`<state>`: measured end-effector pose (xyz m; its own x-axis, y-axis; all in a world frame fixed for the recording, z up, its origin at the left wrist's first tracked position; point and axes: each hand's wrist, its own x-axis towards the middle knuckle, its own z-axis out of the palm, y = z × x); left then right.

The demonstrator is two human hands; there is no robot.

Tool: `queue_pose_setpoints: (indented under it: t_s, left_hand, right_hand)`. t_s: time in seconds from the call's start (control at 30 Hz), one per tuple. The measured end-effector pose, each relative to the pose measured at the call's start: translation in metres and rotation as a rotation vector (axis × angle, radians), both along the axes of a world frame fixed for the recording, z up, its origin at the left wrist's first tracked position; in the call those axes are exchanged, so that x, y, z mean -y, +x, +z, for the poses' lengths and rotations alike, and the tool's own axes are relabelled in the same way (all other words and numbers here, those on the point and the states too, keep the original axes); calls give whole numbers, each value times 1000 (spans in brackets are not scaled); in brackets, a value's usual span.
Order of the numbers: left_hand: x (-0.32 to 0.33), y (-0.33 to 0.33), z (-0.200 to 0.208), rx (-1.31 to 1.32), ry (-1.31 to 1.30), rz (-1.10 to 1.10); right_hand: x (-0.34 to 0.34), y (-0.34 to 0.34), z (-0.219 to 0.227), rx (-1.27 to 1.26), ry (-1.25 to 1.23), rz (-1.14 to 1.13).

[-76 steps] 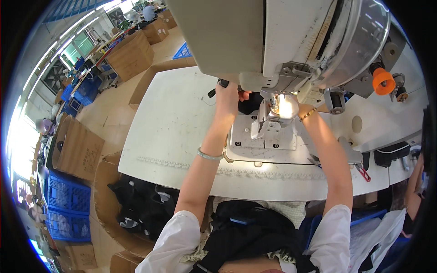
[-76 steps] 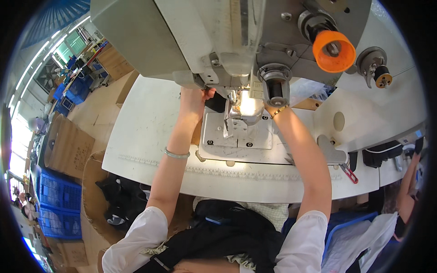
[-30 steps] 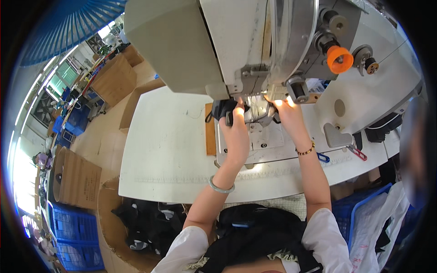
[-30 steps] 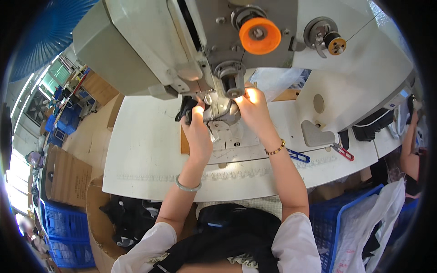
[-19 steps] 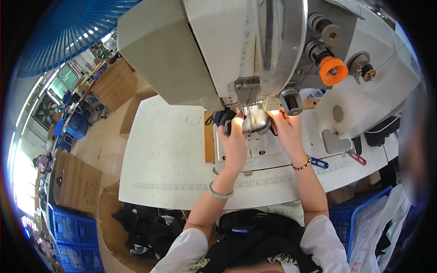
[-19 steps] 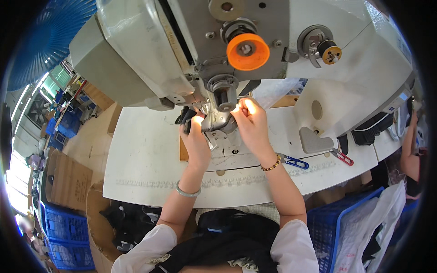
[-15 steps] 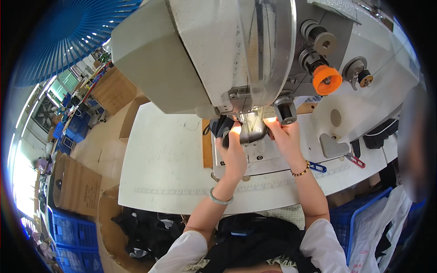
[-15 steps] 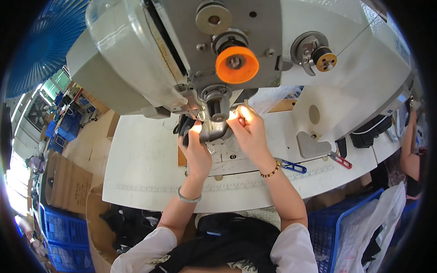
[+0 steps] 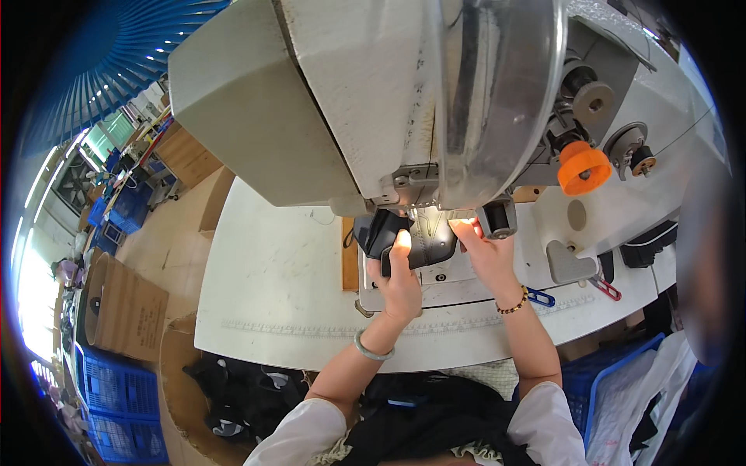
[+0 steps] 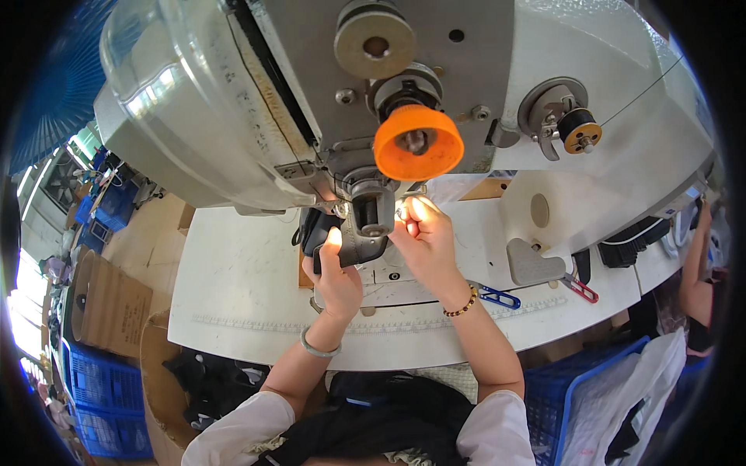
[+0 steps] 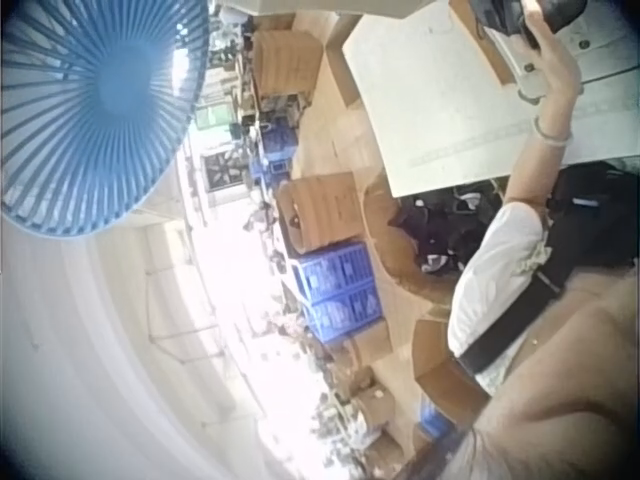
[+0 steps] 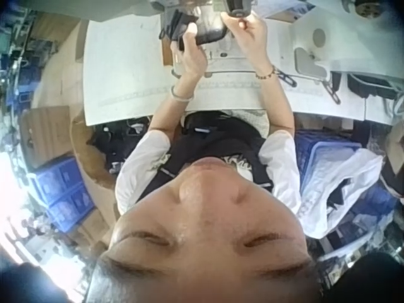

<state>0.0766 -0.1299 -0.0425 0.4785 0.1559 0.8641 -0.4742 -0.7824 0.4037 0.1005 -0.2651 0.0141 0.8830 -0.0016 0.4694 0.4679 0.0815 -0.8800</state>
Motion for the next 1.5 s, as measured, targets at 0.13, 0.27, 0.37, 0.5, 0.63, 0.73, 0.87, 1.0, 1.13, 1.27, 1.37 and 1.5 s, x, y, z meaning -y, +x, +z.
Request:
queue_pose_setpoints:
  t_s: [0.13, 0.27, 0.37, 0.5, 0.63, 0.73, 0.87, 1.0, 1.13, 1.27, 1.37, 1.5]
  left_hand:
    - [2, -1, -1, 21, 51, 28]
    - [3, -4, 1, -308, -488, -250]
    - [-1, 0, -3, 73, 18, -28]
    - [-1, 3, -14, 57, -113, -127]
    - [0, 5, -6, 124, -120, -147]
    - [1, 5, 2, 151, -82, -130]
    - [3, 5, 2, 166, -221, -232]
    - [-3, 5, -5, 124, -13, -72]
    - [-3, 1, -4, 42, 54, -7]
    - [-3, 2, -3, 38, 44, -39]
    - [1, 3, -4, 105, -4, -33]
    - [1, -4, 4, 70, 10, -23]
  right_hand:
    - [4, 2, -7, 27, -23, -18]
    - [4, 1, -11, 46, -37, -20]
    - [3, 3, -20, 53, -34, -34]
    - [1, 1, -22, 109, -54, -58]
    - [2, 3, -23, 104, -36, -43]
    - [6, 5, -26, 88, -61, -39]
    - [3, 5, -23, 108, -26, -26]
    - [8, 8, -23, 150, -75, -22]
    - [8, 7, -22, 157, -65, -23]
    - [6, 3, -17, 120, -1, 7]
    - [8, 4, -20, 124, -62, -21]
    - [-1, -5, -3, 50, 9, 21]
